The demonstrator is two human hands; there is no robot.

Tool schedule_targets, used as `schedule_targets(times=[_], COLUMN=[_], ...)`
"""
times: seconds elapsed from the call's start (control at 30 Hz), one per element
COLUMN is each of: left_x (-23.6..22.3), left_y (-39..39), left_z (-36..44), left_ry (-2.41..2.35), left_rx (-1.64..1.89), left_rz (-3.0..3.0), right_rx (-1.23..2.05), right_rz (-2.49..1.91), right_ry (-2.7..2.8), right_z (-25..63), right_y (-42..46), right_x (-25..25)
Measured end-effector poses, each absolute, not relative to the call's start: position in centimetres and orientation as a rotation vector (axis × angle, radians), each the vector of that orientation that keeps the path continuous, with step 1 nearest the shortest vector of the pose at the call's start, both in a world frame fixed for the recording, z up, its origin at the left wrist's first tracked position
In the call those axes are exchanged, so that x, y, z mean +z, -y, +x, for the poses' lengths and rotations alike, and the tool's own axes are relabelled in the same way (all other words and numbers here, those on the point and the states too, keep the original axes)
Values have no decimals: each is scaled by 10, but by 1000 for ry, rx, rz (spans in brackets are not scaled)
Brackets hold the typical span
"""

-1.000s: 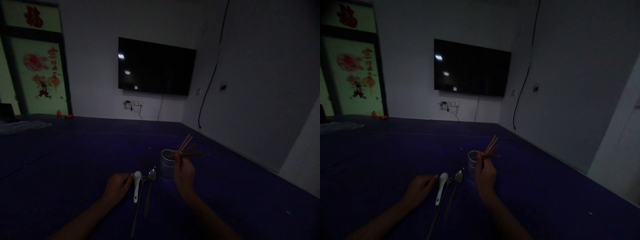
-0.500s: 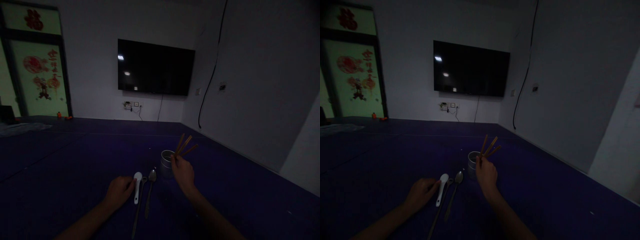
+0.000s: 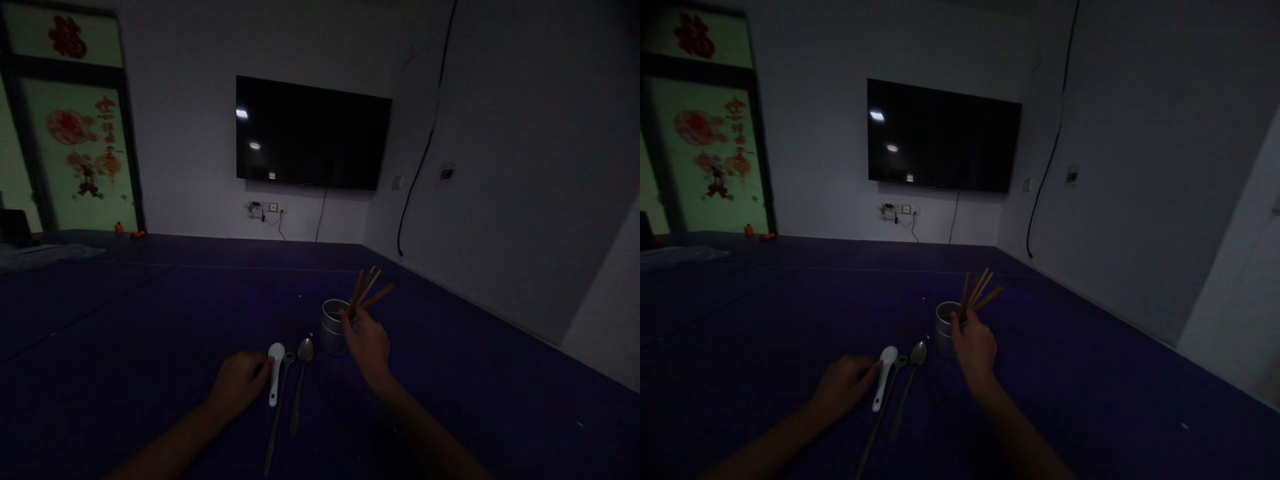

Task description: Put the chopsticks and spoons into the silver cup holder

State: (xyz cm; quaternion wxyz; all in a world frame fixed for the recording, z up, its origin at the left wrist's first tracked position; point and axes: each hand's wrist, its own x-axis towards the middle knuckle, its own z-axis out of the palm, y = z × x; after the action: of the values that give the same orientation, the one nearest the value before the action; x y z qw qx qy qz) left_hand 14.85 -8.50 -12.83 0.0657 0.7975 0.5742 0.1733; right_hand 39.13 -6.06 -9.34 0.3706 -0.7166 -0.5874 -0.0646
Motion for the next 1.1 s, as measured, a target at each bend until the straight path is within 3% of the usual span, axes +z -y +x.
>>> schedule_targets(times=[0.4, 0.57, 0.77, 0.9, 1.1], left_x=[-128, -128, -126, -125, -124], left_y=[85, 87, 87, 90, 94], left_z=[150, 150, 150, 152, 155], left_ry=[-1732, -1750, -1777, -1793, -1856], left_rx=[508, 463, 388, 352, 306], left_rz=[2408, 2406, 2410, 2464, 2471], right_rx=[-197, -392, -665, -566, -330], right_rz=[-1434, -1178, -729, -649, -906], right_ry=[1214, 1231, 1891, 2298, 2528], right_z=[381, 377, 354, 334, 327], right_y=[72, 73, 94, 104, 101], right_x=[-90, -98, -123, -139, -143])
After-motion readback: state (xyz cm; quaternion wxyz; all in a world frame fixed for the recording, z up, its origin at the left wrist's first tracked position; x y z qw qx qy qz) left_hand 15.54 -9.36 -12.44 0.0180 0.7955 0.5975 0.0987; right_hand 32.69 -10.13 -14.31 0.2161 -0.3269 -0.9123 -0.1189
